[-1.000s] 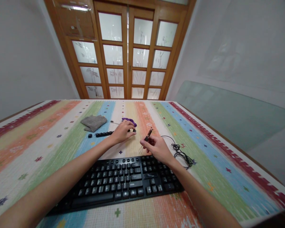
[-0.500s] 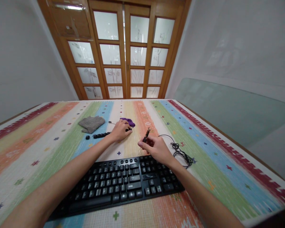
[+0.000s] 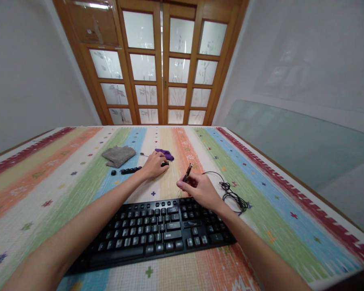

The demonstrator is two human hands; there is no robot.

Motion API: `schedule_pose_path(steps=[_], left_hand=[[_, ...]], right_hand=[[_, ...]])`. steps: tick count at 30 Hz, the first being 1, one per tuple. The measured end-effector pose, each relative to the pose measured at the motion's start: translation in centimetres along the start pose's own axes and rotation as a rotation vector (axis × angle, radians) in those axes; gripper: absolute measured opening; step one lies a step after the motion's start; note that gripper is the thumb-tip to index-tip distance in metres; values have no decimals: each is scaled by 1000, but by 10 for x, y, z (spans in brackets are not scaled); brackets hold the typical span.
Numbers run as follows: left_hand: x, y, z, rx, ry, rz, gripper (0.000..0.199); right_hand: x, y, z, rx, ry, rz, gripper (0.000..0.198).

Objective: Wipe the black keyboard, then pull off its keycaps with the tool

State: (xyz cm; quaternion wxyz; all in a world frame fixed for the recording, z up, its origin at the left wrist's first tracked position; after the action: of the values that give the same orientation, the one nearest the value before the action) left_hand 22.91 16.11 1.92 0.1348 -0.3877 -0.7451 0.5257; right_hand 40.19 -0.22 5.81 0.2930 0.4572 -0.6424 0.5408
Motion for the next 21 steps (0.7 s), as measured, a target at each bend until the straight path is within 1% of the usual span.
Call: schedule_pose_path(steps=[3,6,8,10,12,14,18,21], left_hand=[[0,-1,0,-13,2,32,17],[-1,-5,2,-17,-6,32,18],[-1,-13,6,-29,-9,39,19],[1,-26,16,-57,12,61,20],[3,-44,34,-85,57,86,21],[7,-65,58,-115,74,95,21],[19,-107,116,-185,20,115,23],[29,-131,159,-219,-24,124,22]], right_hand=[[-1,1,0,9,-6,5,39],[-3,2,1,6,2,-3,40],[-3,3,1,8,12,4,40],[-3,4,2,19,12,21,39],[-3,4,3,33,2,37,36],[-3,6,4,46,1,34,31],[-3,10,6,79,25,-5,28],[0,16,6,100,31,-48,29]])
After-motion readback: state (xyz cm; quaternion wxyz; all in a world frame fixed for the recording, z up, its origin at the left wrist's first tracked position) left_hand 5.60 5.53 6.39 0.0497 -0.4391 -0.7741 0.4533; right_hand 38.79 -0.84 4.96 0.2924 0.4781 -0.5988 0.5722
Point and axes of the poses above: each hand's wrist, its own z-axis away from the middle knuckle, its own y-axis out of the palm, x = y × z, the point moved 2 cm from there along -z, towards the middle knuckle, and after that the axes turned 1 degree about -x, right-handed, at the moved point
